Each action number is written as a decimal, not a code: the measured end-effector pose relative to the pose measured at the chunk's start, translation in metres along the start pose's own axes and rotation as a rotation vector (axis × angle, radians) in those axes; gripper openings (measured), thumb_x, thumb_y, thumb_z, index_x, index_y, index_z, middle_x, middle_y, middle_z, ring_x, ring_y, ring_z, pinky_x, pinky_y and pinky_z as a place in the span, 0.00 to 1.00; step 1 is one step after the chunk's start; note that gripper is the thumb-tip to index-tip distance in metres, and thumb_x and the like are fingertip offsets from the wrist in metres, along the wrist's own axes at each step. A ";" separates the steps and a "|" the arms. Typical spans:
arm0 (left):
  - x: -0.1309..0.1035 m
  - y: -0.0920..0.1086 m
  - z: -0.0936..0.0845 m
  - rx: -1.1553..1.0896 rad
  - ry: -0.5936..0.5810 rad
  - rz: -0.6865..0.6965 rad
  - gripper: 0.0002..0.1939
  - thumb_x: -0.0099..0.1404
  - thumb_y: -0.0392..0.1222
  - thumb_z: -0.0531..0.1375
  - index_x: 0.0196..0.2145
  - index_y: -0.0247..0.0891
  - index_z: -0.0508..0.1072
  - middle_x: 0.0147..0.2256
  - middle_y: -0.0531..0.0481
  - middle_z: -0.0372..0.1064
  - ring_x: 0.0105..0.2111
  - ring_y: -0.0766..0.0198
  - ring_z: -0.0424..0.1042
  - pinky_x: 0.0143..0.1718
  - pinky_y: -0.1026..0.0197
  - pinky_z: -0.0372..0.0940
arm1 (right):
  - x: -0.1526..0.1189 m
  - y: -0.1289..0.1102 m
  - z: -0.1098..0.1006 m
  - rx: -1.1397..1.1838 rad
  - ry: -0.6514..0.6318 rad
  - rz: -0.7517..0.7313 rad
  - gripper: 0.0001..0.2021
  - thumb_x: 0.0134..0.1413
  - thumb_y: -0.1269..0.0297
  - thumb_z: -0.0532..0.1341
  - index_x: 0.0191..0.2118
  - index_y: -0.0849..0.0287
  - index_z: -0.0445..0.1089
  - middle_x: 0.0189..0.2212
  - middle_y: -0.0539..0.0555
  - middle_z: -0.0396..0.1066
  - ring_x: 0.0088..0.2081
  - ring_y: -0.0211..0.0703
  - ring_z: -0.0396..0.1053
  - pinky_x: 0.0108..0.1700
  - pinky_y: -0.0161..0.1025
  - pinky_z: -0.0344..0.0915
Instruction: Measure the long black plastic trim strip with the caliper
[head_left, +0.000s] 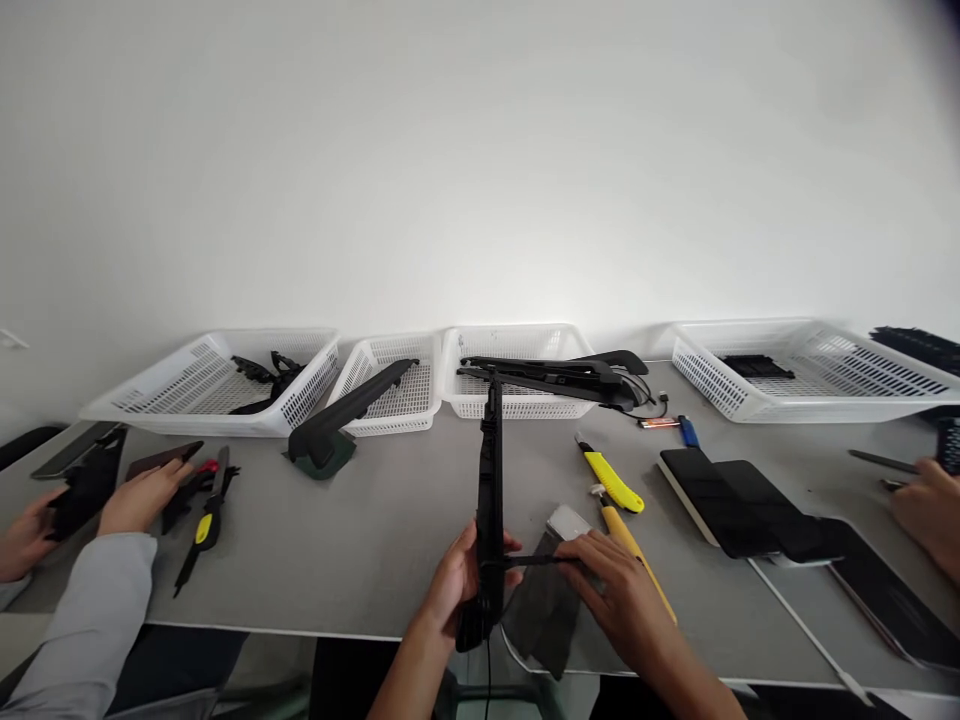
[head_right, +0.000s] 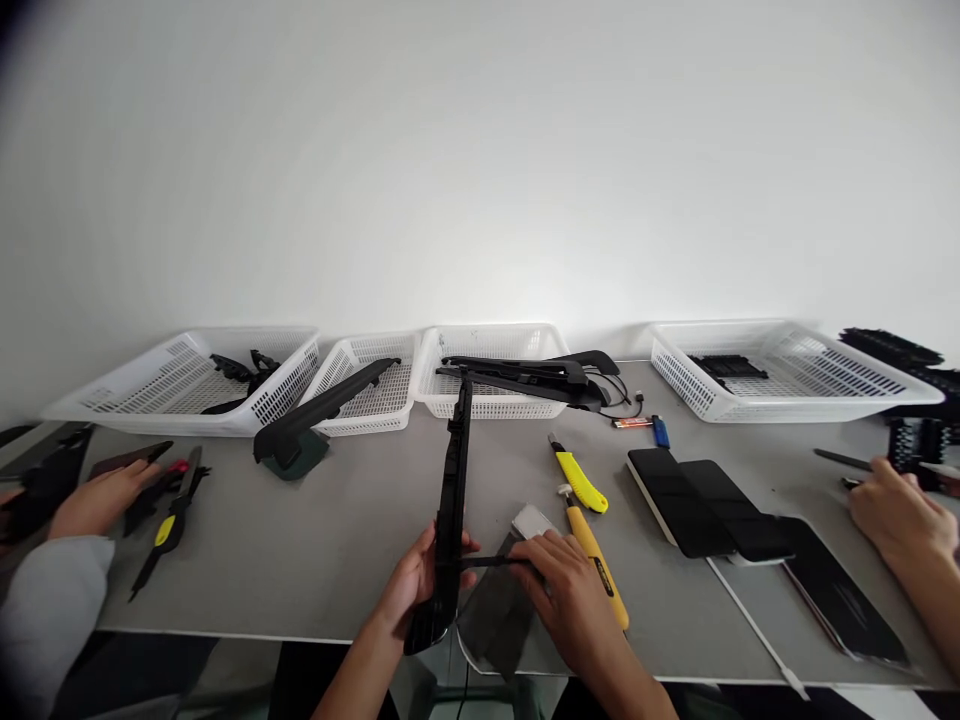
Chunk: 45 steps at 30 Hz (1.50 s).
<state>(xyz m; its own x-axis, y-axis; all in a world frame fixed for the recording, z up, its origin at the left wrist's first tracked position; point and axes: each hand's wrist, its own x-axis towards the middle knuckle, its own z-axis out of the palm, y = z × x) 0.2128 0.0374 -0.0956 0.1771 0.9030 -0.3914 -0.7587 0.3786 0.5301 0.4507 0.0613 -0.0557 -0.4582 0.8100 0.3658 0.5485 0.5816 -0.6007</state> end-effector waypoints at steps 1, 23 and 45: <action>0.001 0.000 -0.002 -0.006 -0.012 -0.002 0.19 0.74 0.52 0.62 0.44 0.29 0.81 0.40 0.37 0.81 0.40 0.52 0.81 0.37 0.54 0.80 | 0.002 -0.001 -0.001 0.004 -0.004 0.005 0.11 0.74 0.58 0.57 0.39 0.52 0.75 0.34 0.51 0.76 0.35 0.45 0.73 0.38 0.41 0.69; 0.004 0.003 -0.006 0.013 0.026 0.013 0.20 0.71 0.54 0.64 0.44 0.31 0.81 0.41 0.41 0.80 0.46 0.52 0.80 0.35 0.59 0.79 | 0.004 -0.034 0.026 -0.161 0.165 0.035 0.10 0.74 0.62 0.54 0.49 0.51 0.73 0.35 0.52 0.76 0.34 0.47 0.74 0.37 0.42 0.66; -0.002 0.006 0.002 0.009 0.028 -0.024 0.21 0.74 0.51 0.61 0.49 0.28 0.82 0.43 0.38 0.82 0.42 0.51 0.81 0.38 0.56 0.80 | 0.002 -0.024 0.031 -0.234 0.214 -0.107 0.07 0.72 0.64 0.58 0.50 0.55 0.71 0.40 0.55 0.78 0.41 0.48 0.76 0.46 0.44 0.66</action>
<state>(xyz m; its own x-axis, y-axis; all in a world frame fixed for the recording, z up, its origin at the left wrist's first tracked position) 0.2096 0.0386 -0.0901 0.1776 0.8874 -0.4254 -0.7484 0.4025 0.5271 0.4150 0.0466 -0.0622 -0.3781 0.7261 0.5743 0.6626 0.6455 -0.3799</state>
